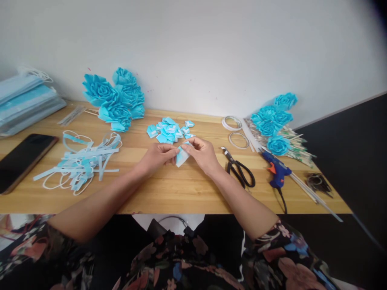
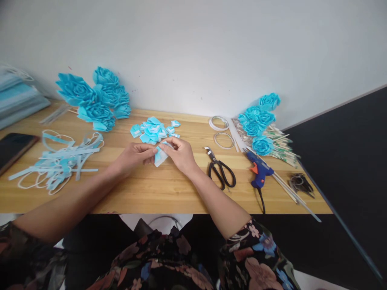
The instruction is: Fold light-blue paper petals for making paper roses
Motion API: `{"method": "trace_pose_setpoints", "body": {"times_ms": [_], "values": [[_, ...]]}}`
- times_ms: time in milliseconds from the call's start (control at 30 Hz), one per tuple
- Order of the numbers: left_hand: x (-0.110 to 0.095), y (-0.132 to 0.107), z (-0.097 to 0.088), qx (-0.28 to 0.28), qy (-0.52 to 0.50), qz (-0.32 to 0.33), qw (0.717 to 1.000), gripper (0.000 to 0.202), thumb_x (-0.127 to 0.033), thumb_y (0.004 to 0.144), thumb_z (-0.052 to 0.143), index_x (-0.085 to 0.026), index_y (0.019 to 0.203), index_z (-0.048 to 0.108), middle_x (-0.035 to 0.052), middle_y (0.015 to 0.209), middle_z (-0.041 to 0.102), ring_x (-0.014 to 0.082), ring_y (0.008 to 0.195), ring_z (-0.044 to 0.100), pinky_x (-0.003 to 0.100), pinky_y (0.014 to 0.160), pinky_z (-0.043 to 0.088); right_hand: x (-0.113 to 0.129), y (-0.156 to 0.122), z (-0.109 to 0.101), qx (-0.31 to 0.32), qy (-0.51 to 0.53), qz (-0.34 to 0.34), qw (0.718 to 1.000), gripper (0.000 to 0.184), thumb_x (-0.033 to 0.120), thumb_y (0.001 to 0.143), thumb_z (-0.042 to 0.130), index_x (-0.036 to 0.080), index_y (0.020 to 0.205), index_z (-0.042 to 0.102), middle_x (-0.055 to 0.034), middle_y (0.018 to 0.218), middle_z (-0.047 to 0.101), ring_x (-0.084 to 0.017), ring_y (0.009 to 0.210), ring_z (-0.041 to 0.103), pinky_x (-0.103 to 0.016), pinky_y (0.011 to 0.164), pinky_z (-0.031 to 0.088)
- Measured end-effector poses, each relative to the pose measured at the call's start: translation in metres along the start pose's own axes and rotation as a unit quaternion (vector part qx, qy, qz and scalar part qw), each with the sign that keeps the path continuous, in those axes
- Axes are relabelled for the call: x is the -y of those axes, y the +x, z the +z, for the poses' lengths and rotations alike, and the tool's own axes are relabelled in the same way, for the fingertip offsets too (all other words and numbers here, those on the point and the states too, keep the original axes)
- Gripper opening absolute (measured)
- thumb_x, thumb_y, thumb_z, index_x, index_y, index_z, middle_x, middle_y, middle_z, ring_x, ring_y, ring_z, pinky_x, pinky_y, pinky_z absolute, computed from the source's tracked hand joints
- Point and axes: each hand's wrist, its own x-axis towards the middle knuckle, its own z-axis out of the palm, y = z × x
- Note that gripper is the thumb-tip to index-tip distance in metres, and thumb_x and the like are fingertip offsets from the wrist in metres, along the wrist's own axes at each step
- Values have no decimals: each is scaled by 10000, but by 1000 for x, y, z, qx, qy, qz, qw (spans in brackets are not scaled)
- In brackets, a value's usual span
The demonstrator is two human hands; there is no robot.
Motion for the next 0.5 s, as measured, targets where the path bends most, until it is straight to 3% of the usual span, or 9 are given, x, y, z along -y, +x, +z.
{"method": "trace_pose_setpoints", "body": {"times_ms": [300, 433, 500], "values": [[3, 1, -2, -2, -41, -21, 999, 303, -416, 739, 663, -140, 617, 645, -4, 513, 579, 61, 442, 430, 201, 458, 322, -1, 0, 0, -5, -20, -31, 999, 133, 335, 776, 683, 203, 792, 675, 13, 753, 657, -118, 656, 556, -264, 654, 452], [6, 3, -3, -5, -93, -40, 995, 300, -424, 722, 677, -141, 627, 648, 8, 530, 602, 68, 448, 448, 208, 466, 335, 2, -1, -2, -12, -96, -102, 990, 59, 229, 785, 645, 224, 814, 696, 1, 838, 701, -146, 773, 618, -299, 762, 488], [6, 3, -2, -5, -115, -45, 992, 312, -421, 718, 682, -144, 588, 622, 6, 520, 592, 67, 447, 446, 209, 468, 336, 1, -1, -3, -9, -129, -150, 980, 138, 150, 771, 595, 234, 791, 703, -2, 847, 711, -161, 838, 636, -327, 833, 486]]}}
